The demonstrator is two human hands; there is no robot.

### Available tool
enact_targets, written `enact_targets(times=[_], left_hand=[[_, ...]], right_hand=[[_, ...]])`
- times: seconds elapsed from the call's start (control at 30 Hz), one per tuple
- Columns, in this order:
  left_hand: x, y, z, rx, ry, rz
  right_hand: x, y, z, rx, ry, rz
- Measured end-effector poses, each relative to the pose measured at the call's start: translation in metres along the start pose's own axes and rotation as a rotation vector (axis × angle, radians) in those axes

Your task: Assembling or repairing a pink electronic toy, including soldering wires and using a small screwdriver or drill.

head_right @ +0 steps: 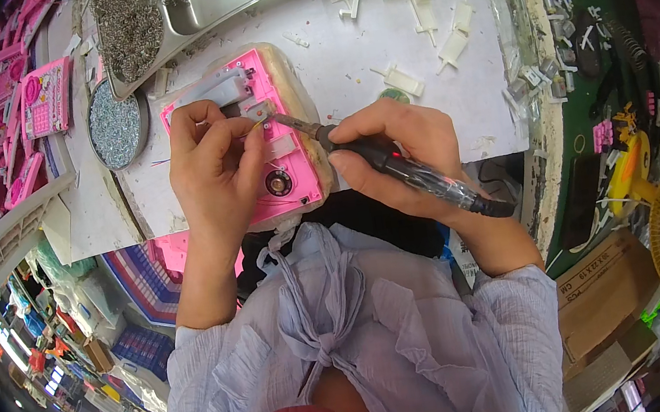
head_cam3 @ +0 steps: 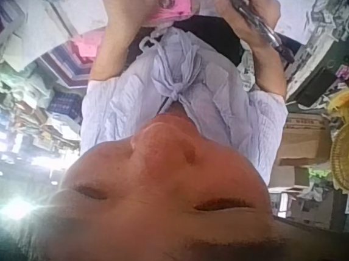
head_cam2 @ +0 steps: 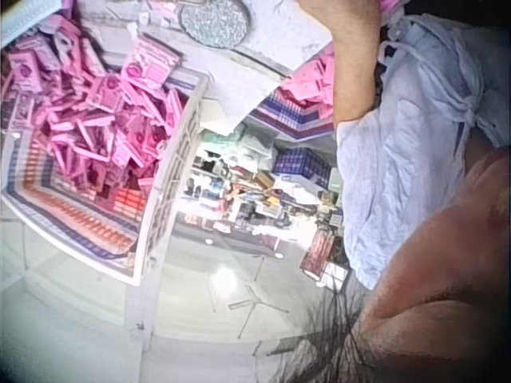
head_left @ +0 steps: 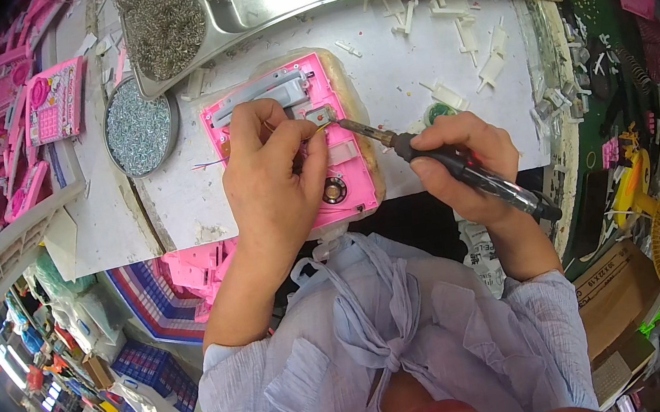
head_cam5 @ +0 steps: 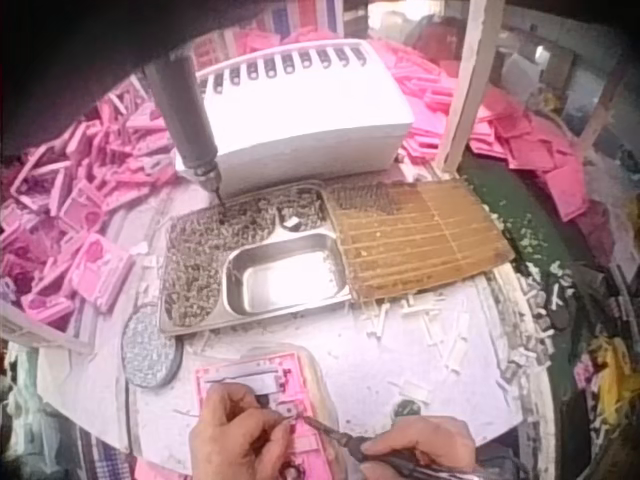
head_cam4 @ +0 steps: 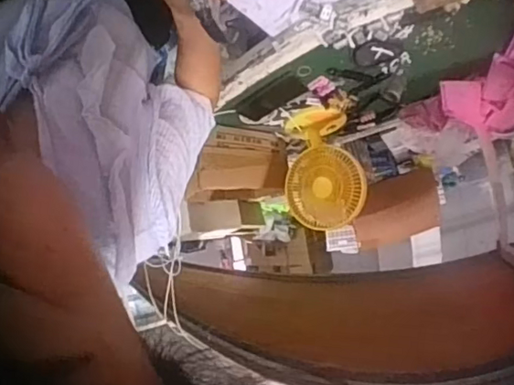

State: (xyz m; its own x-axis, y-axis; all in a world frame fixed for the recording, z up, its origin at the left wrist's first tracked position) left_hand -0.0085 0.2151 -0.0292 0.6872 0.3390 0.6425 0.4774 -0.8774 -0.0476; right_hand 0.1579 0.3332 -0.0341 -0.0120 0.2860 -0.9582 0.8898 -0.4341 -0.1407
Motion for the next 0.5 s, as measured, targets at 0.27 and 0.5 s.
enact_targets(times=[0.27,0.5], left_hand=[[0.002,-0.001,-0.001,0.004,-0.026,0.021],[0.004,-0.002,-0.002,-0.002,-0.048,0.035]], right_hand=[[0.003,0.004,-0.005,0.062,-0.085,0.005],[0.006,0.010,-0.016,0.111,-0.125,0.093]])
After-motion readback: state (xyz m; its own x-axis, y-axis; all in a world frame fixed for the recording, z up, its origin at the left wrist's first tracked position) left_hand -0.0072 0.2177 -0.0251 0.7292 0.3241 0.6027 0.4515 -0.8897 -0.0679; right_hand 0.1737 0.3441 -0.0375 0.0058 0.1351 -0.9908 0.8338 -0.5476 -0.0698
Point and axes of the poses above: each hand's wrist, its own y-axis away from the middle knuckle, its own z-axis out of the palm, x = y × z, the point moved 9 cm from there along -y, towards the middle knuckle, and after that the axes turned 10 degrees about -x, right-handed, at the moved point
